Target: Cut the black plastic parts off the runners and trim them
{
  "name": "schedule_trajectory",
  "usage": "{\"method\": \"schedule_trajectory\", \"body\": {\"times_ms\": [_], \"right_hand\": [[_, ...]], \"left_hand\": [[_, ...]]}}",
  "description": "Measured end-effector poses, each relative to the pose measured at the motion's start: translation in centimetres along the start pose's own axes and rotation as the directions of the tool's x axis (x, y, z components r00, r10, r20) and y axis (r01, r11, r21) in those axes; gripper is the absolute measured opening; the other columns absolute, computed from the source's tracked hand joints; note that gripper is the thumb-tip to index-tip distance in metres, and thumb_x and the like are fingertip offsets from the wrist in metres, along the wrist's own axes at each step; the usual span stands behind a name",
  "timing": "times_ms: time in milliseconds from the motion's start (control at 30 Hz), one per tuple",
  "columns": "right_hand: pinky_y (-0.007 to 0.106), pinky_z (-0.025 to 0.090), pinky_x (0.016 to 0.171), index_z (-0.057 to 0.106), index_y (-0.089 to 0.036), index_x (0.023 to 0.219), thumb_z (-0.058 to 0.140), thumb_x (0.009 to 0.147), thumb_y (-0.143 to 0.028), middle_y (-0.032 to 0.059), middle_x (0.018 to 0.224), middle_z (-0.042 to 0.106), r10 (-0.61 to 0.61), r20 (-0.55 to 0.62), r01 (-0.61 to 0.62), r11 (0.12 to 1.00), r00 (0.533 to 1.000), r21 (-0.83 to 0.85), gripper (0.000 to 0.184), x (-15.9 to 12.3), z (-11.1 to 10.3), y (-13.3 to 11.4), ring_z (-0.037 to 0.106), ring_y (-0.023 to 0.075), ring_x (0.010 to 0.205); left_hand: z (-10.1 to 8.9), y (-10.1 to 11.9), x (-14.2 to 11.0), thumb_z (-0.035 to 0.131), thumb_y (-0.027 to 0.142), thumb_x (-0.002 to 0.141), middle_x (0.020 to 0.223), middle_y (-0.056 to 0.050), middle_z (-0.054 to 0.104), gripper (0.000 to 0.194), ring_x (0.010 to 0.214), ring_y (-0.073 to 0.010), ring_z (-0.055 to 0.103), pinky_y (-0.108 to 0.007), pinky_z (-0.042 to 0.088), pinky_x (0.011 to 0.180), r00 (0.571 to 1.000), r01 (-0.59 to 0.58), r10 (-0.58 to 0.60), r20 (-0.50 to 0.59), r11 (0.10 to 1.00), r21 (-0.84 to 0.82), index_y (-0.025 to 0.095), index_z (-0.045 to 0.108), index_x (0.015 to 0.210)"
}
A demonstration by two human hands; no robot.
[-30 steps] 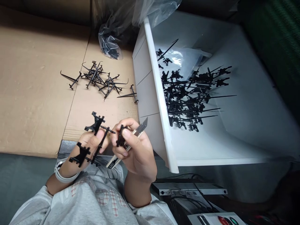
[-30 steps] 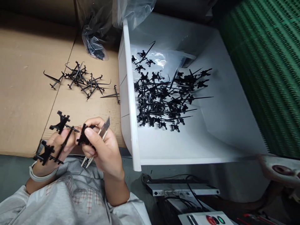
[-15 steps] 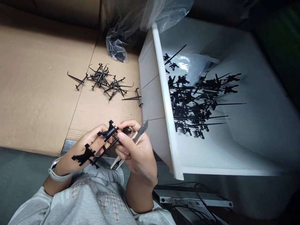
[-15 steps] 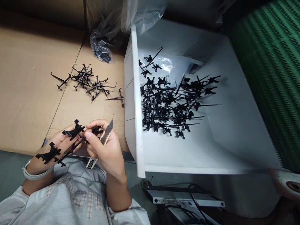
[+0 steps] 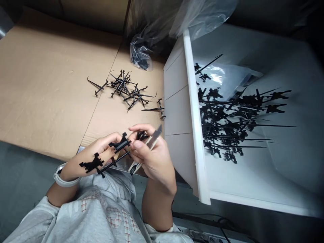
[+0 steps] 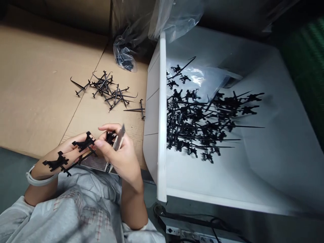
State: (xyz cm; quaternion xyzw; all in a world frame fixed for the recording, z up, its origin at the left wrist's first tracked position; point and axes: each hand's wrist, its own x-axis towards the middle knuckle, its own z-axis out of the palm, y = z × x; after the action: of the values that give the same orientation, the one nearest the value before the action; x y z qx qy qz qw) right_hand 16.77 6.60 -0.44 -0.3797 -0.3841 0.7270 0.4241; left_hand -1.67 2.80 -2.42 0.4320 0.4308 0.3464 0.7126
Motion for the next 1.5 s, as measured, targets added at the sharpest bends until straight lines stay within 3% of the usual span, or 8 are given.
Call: {"method": "schedule_trajectory", "body": {"times_ms": [167,267,400,467,600,700,1133,1500], "right_hand": [[0.016,0.026,0.037,0.070,-0.021,0.076,0.102,0.070,-0.037,-0.0087,0.058,0.052,0.036,-0.015,-0.036,0.999,0.999,-0.013,0.036,0.4,0.1,0.0,0.038,0.0054,0.045],[0.015,0.023,0.037,0.061,-0.025,0.080,0.097,0.076,-0.046,-0.0133,0.054,0.043,0.024,-0.155,-0.009,0.995,0.988,0.099,0.042,0.1,0.6,0.2,0.027,0.0043,0.041],[0.013,0.022,0.039,0.051,-0.029,0.088,0.087,0.086,-0.054,-0.0148,0.058,0.043,-0.025,-0.273,0.070,0.986,0.962,0.153,0.043,-0.7,2.0,0.8,0.022,0.0039,0.041],[0.013,0.023,0.040,0.050,-0.029,0.089,0.088,0.086,-0.053,-0.0146,0.058,0.046,-0.026,-0.336,0.103,0.972,0.942,0.213,0.045,-1.3,2.9,1.1,0.024,0.0037,0.041],[0.014,0.023,0.040,0.047,-0.028,0.085,0.087,0.086,-0.054,-0.0134,0.054,0.048,0.053,-0.224,-0.001,0.974,0.973,0.225,0.047,-2.3,3.6,1.5,0.027,0.0049,0.041],[0.015,0.023,0.040,0.048,-0.027,0.079,0.085,0.088,-0.055,-0.0140,0.050,0.042,0.077,-0.123,-0.050,0.976,0.989,0.211,0.047,-2.6,3.3,1.6,0.027,0.0053,0.041],[0.018,0.023,0.039,0.057,-0.024,0.077,0.092,0.081,-0.054,-0.0126,0.056,0.045,0.127,-0.003,-0.123,0.970,0.992,0.209,0.046,-3.0,1.9,1.4,0.022,0.0019,0.038],[0.016,0.015,0.035,0.054,-0.029,0.084,0.084,0.088,-0.059,-0.0172,0.042,0.025,0.269,0.298,-0.388,0.786,0.916,0.482,0.043,-3.6,3.5,2.2,0.010,0.0077,0.039]], "left_hand": [[-0.4,0.9,0.1,0.059,0.050,0.108,0.076,0.003,0.057,0.032,0.063,-0.0122,0.048,-0.024,0.038,0.055,0.998,-0.014,0.006,0.060,0.990,0.138,0.022,0.064,0.096],[0.4,1.1,0.4,0.053,0.047,0.110,0.082,-0.003,0.069,0.033,0.069,-0.0178,0.061,-0.031,0.051,0.067,0.963,-0.203,0.248,-0.104,0.924,0.323,0.022,0.066,0.093],[2.4,-0.4,1.2,0.047,0.028,0.110,0.098,-0.006,0.082,0.028,0.109,-0.0278,0.072,-0.055,0.035,0.123,0.536,-0.283,0.777,-0.330,0.533,0.797,0.024,0.074,0.102],[3.3,-1.3,1.5,0.039,0.033,0.112,0.103,-0.005,0.083,0.038,0.119,-0.0284,0.071,-0.056,0.024,0.130,0.465,-0.306,0.820,-0.334,0.503,0.808,0.025,0.076,0.110],[4.2,-2.0,1.2,0.033,0.049,0.115,0.091,-0.004,0.079,0.052,0.090,-0.0233,0.072,-0.039,0.053,0.093,0.549,-0.468,0.718,-0.428,0.689,0.554,0.025,0.077,0.105],[4.2,-1.4,0.8,0.039,0.050,0.116,0.082,-0.002,0.075,0.050,0.074,-0.0192,0.065,-0.033,0.048,0.071,0.631,-0.408,0.591,-0.503,0.804,0.434,0.025,0.076,0.093],[3.2,2.0,1.0,0.050,0.065,0.109,0.057,0.000,0.056,0.065,0.055,-0.0170,0.049,-0.035,0.041,0.061,0.817,-0.405,0.453,-0.357,0.891,0.204,0.023,0.058,0.059],[5.2,2.6,2.0,0.055,0.076,0.100,0.038,0.003,0.024,0.077,0.053,-0.0178,0.044,-0.040,0.054,0.071,0.854,-0.386,0.273,-0.442,0.903,-0.188,0.026,0.036,0.045]]}}
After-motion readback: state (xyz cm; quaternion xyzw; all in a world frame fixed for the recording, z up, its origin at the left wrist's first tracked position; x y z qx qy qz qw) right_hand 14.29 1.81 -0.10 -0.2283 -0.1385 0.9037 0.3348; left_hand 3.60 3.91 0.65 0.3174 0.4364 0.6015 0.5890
